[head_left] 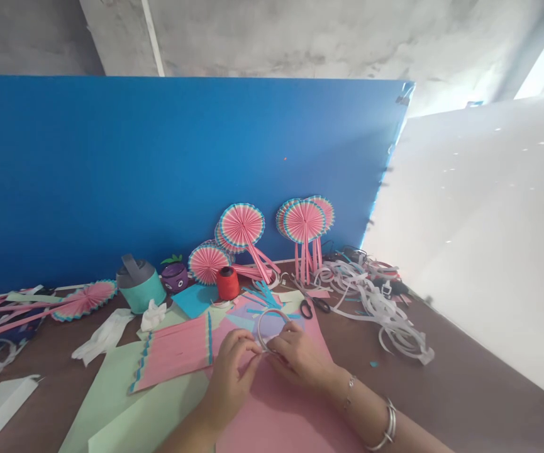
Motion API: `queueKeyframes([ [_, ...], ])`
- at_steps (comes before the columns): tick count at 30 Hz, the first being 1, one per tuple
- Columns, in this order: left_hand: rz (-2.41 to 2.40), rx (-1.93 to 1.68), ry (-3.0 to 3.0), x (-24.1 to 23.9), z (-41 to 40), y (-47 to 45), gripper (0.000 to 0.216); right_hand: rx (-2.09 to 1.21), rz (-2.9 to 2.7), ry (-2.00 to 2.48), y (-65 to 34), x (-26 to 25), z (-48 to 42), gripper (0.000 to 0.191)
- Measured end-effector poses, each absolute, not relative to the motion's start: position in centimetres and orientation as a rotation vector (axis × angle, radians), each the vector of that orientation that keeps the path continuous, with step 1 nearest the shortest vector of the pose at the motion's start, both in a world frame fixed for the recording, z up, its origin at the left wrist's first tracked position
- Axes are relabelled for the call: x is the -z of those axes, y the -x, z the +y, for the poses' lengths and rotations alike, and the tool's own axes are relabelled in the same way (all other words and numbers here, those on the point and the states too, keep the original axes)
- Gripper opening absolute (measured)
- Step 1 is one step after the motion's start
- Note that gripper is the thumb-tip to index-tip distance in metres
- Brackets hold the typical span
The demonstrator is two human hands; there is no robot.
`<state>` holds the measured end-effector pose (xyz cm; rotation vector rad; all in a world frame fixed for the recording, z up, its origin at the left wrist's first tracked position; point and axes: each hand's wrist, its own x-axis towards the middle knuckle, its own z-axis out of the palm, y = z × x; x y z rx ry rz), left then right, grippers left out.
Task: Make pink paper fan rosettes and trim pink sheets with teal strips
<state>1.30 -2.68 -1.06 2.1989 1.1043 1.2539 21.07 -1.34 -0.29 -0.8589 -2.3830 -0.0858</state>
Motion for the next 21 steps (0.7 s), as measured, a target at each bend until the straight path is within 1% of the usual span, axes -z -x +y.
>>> queueKeyframes([
  [5, 1.18, -1.371, -2.098, 0.7, -2.4, -1.0, 0.011, 0.113, -2.396, 0.808, -21.2, -0.6, -1.5, 0.026],
  [10, 1.151, -1.375, -1.877, 0.0, -2.5, -1.0, 0.016, 0.118, -2.318, 0.825, -21.6, -0.9, -0.9, 0.024],
  [14, 1.143, -1.371, -1.823, -0.2, -2.7, -1.2, 0.016, 0.098, -2.288, 0.856, -21.5, -0.7, -0.9, 0.021],
  [19, 1.155, -1.369, -1.803, 0.0, -2.9, -1.6, 0.011, 0.022, -2.216, 0.894, -21.4, -0.7, -1.1, 0.018],
  [21, 1.166, -1.41, -1.725, 0.1, -3.0, -1.7, 0.01, -0.041, -2.202, 0.897, -21.4, -0.8, -1.3, 0.02],
])
